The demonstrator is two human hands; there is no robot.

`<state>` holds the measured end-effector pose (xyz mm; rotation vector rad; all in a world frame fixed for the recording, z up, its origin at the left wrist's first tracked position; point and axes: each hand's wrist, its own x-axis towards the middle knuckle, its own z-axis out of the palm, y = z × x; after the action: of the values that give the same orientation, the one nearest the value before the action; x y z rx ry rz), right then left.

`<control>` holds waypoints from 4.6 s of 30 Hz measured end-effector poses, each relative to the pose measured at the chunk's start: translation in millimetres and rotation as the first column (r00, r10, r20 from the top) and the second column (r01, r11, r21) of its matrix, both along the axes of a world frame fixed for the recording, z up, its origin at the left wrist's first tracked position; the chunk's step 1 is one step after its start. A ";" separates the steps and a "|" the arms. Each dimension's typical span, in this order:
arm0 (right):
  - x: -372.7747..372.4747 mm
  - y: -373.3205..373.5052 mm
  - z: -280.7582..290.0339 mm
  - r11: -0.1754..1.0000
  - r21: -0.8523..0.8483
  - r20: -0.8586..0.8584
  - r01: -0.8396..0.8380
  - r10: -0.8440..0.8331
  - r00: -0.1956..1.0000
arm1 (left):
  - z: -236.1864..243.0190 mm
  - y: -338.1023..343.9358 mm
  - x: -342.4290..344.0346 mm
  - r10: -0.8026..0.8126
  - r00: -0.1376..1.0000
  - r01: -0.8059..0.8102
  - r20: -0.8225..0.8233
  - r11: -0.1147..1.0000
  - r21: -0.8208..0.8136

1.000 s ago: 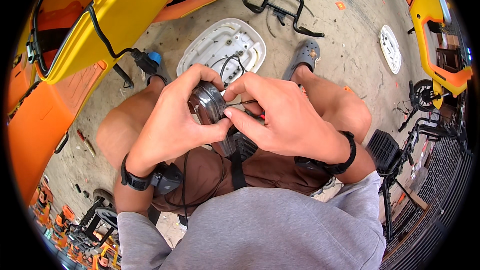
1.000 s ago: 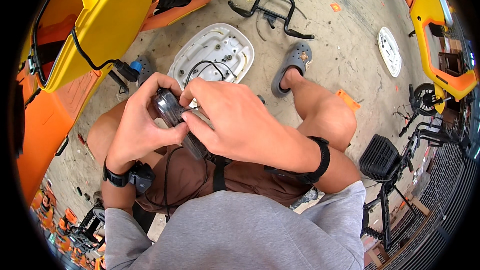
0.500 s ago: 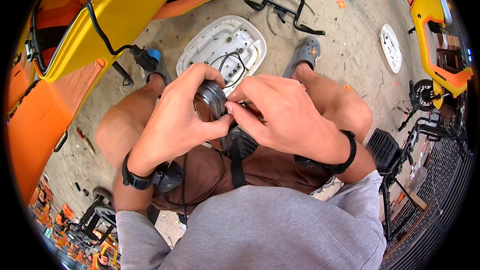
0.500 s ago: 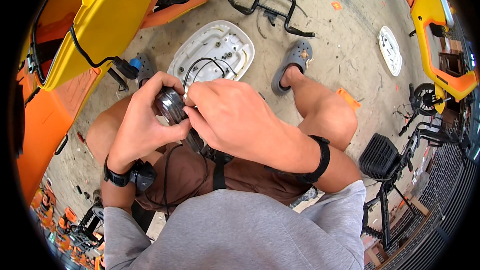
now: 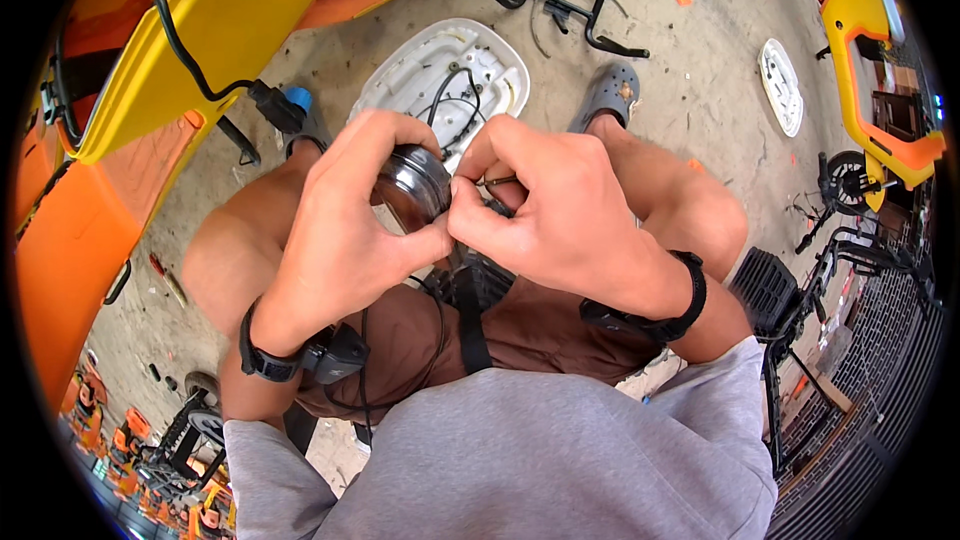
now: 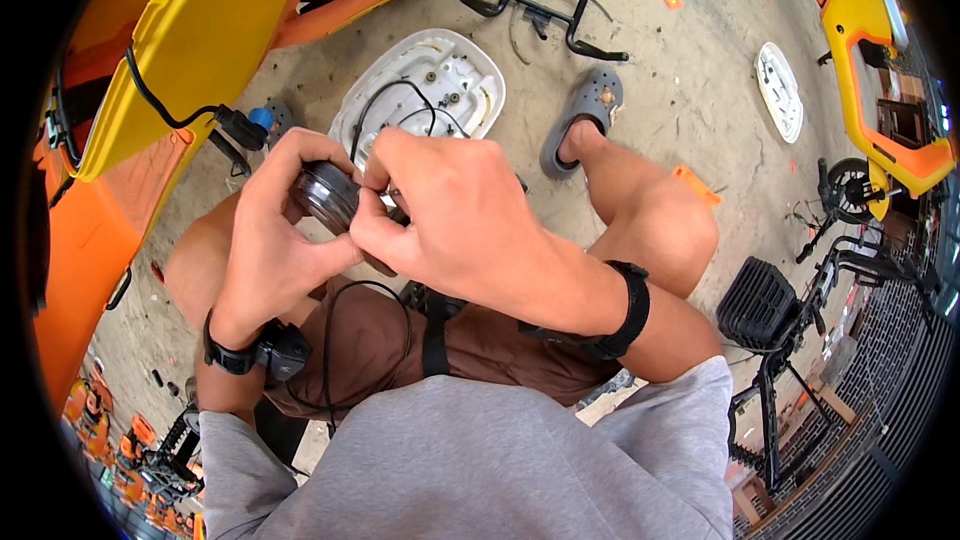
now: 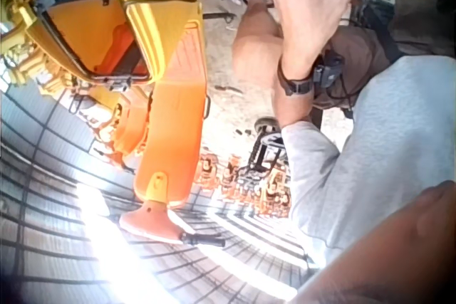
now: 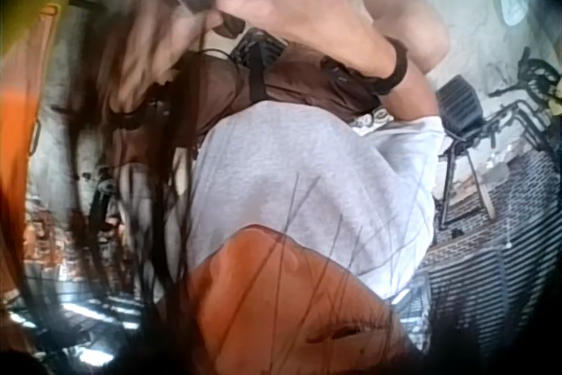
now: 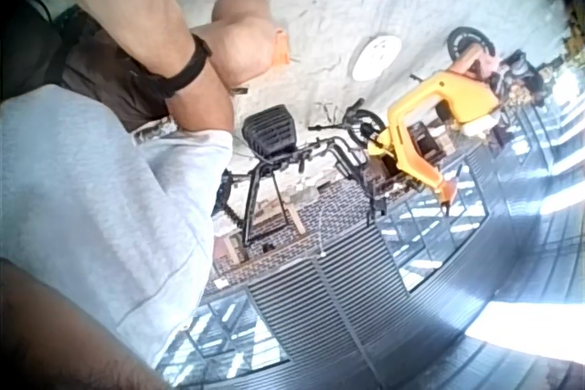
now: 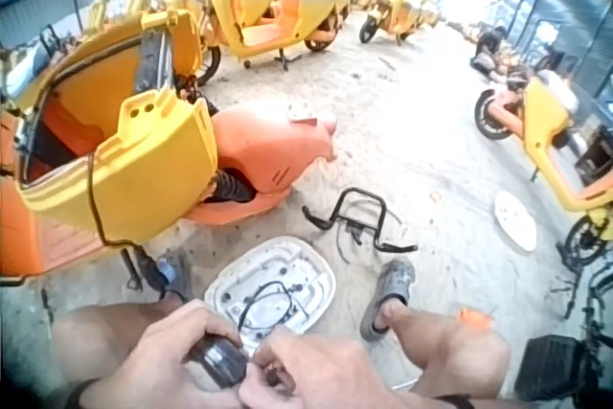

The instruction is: The person hits a plastic scooter part with a hammer before picking up a light assembly and inserting wires into its back.

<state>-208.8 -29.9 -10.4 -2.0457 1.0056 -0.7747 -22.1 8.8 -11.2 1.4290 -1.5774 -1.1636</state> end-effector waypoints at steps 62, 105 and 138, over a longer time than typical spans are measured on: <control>6.0 5.8 -7.9 0.927 -0.375 0.045 -0.016 0.035 0.998 | 8.9 -4.3 11.5 -0.097 0.992 0.102 -0.082 0.993 0.059; -6.4 2.9 15.9 0.905 0.405 0.291 -0.130 0.007 0.957 | 5.1 -0.6 17.9 -0.040 0.805 0.240 -0.592 0.934 0.263; 0.5 6.3 0.4 0.997 -0.077 0.196 0.009 0.006 0.981 | -6.6 -2.5 7.5 -0.145 0.975 0.112 -0.165 0.974 -0.198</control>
<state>-208.3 -23.6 -10.0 -1.9882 0.8779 -1.0087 -14.6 6.3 -17.8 1.0833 -1.6245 -1.1491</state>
